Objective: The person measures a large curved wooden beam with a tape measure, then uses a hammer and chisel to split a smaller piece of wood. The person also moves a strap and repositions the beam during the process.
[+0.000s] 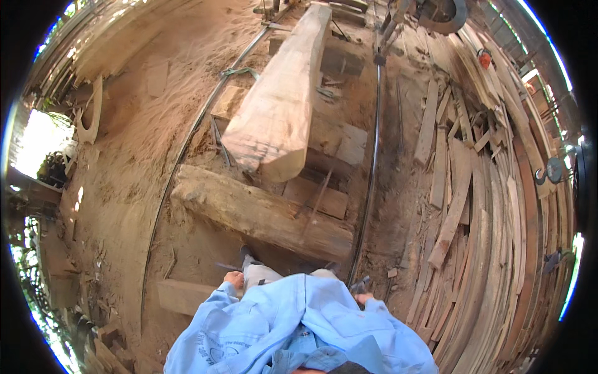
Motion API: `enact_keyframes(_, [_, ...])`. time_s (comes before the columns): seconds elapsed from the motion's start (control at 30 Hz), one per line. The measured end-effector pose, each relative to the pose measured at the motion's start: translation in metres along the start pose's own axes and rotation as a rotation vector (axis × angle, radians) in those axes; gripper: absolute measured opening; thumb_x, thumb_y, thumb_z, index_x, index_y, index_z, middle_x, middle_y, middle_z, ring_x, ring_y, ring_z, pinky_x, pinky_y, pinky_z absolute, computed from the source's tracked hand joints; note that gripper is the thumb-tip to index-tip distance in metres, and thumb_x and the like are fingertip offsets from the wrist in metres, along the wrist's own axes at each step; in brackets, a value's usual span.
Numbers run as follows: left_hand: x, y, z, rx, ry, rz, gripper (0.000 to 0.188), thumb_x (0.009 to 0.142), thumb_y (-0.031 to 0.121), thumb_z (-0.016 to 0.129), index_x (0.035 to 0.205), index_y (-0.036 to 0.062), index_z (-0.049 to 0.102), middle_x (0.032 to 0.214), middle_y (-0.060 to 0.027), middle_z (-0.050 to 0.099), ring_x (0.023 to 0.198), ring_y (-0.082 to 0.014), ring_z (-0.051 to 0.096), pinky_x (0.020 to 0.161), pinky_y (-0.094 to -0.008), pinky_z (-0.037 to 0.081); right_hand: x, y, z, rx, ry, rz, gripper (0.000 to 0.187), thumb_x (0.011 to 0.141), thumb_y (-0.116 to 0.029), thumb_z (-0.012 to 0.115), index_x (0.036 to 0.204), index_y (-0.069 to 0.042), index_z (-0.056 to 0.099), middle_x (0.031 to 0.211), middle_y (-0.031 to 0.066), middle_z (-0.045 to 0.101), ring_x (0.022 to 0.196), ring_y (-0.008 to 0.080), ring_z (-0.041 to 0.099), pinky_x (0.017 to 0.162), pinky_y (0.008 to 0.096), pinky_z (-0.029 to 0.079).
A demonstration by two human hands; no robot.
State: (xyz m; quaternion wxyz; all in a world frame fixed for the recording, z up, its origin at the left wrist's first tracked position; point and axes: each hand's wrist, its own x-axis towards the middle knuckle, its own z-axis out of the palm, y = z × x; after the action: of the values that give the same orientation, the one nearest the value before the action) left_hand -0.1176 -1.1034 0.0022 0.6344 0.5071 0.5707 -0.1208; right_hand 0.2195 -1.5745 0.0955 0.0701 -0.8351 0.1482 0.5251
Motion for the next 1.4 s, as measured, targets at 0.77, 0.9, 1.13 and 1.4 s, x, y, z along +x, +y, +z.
enact_keyframes(0.77, [0.069, -0.031, -0.113, -0.197, -0.046, -0.240, 0.025, 0.086, 0.022, 0.055, 0.092, -0.0002, 0.066, 0.076, -0.0103, 0.067, 0.062, -0.0176, 0.063, 0.057, -0.0309, 0.051, -0.077, -0.136, 0.069, -0.509, 0.312, -0.106, 0.072, 0.069, -0.052, 0.068, 0.116, 0.002, 0.055, 0.113, 0.0273, 0.058, 0.109, 0.0398, 0.054, 0.090, 0.0445, 0.045])
enact_keyframes(0.9, [0.071, -0.029, -0.129, -0.163, -0.073, -0.278, 0.028, 0.088, 0.025, 0.055, 0.096, 0.0004, 0.066, 0.077, -0.0108, 0.067, 0.062, -0.0190, 0.063, 0.057, -0.0324, 0.051, -0.067, -0.150, 0.079, -0.516, 0.307, -0.150, 0.072, 0.070, -0.054, 0.067, 0.116, 0.001, 0.055, 0.112, 0.0281, 0.057, 0.109, 0.0417, 0.053, 0.091, 0.0462, 0.045])
enact_keyframes(1.13, [0.089, 0.016, -0.172, -0.182, -0.041, -0.233, 0.021, 0.087, 0.020, 0.053, 0.092, 0.0015, 0.061, 0.071, -0.0096, 0.064, 0.053, -0.0179, 0.057, 0.046, -0.0318, 0.045, -0.087, -0.198, 0.136, -0.402, 0.342, -0.338, 0.061, 0.075, -0.048, 0.064, 0.111, 0.000, 0.052, 0.111, 0.0300, 0.057, 0.107, 0.0472, 0.052, 0.093, 0.0496, 0.042])
enact_keyframes(1.4, [0.103, 0.088, -0.194, -0.047, -0.116, -0.174, 0.033, 0.088, 0.025, 0.054, 0.110, 0.0009, 0.057, 0.099, -0.0187, 0.066, 0.075, -0.0267, 0.066, 0.062, -0.0363, 0.053, -0.074, -0.212, 0.174, -0.412, 0.047, -0.387, 0.037, 0.085, -0.028, 0.045, 0.108, 0.001, 0.052, 0.109, 0.0342, 0.056, 0.104, 0.0479, 0.054, 0.089, 0.0510, 0.045])
